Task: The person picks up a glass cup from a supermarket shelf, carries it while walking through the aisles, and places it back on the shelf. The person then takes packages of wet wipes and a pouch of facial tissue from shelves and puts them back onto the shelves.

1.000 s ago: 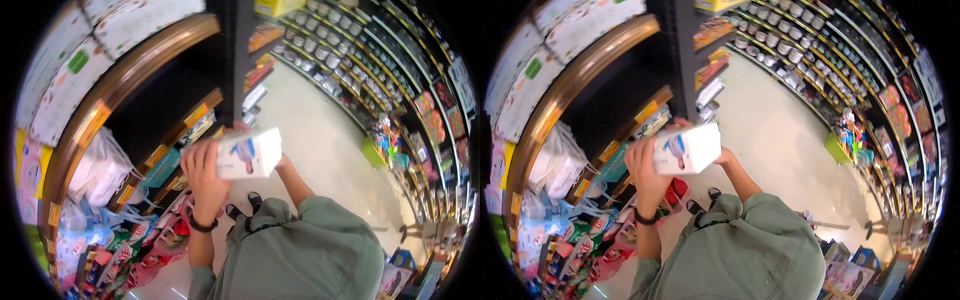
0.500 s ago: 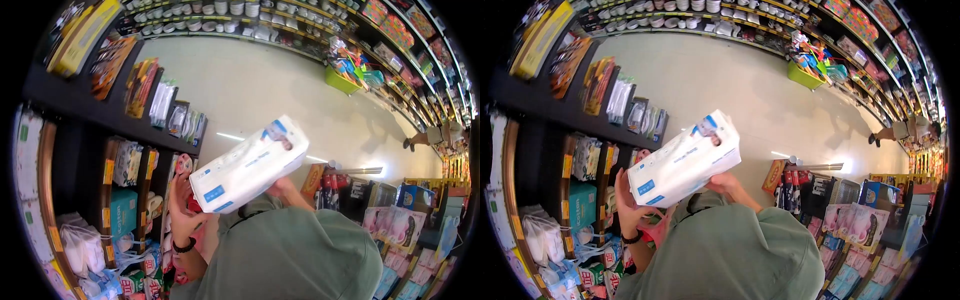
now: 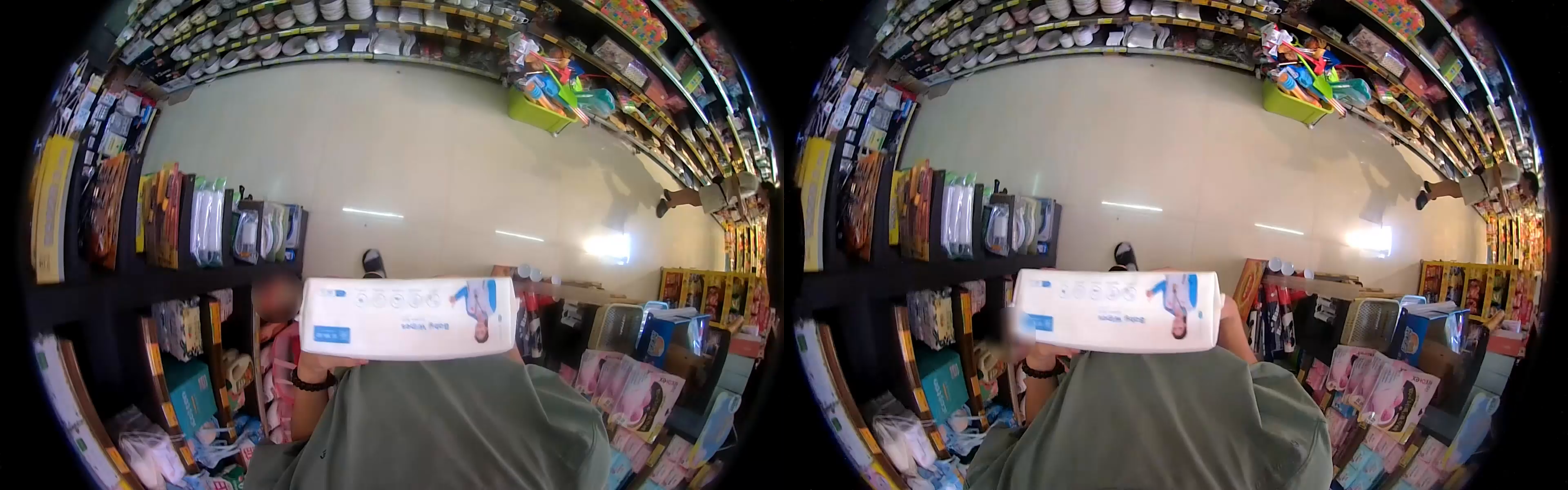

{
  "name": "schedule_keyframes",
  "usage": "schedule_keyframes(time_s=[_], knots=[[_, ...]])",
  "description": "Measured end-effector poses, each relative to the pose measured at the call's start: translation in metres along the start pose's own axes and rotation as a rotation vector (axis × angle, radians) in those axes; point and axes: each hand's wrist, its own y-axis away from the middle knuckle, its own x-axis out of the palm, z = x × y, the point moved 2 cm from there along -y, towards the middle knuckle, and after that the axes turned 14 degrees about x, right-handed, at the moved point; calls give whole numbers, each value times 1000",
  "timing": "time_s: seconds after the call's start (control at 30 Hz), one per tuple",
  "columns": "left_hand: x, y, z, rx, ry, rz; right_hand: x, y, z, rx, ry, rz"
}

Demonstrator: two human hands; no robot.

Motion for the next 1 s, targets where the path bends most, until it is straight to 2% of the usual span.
schedule_keyframes(time_s=[0.17,0.3,0.33,0.43,0.47,0.57,0.6,0.63,0.7,0.73,0.8,0.83,0.97,1.0], knots=[[12,-89,14,-82,92,-4,-37,-40,54,-48,70,-155],[4,-182,37,13,-65,75,-67,-104,108,-55,113,-296],[4,-208,35,48,-133,95,-73,-122,122,-50,113,-345],[14,-287,20,23,-65,54,-83,-185,170,47,-11,-631],[14,-312,13,86,-104,101,-91,-203,184,49,-33,-597],[5,-375,10,248,148,151,-106,-253,230,115,167,-338],[14,-392,-9,211,174,117,-87,-280,247,33,472,-164],[9,-408,-6,332,359,172,-72,-300,256,4,494,-150],[9,-428,-9,281,239,31,-54,-334,269,-65,539,-117],[3,-438,-6,289,151,-14,-70,-351,268,133,435,-268],[-13,-457,10,305,-26,-107,-73,-386,271,93,467,-188],[-20,-465,12,283,0,-151,-73,-404,272,71,480,-149],[-50,-496,15,208,24,-329,-83,-479,277,231,600,-43],[-60,-507,18,208,46,-368,-92,-500,279,321,517,-44]])
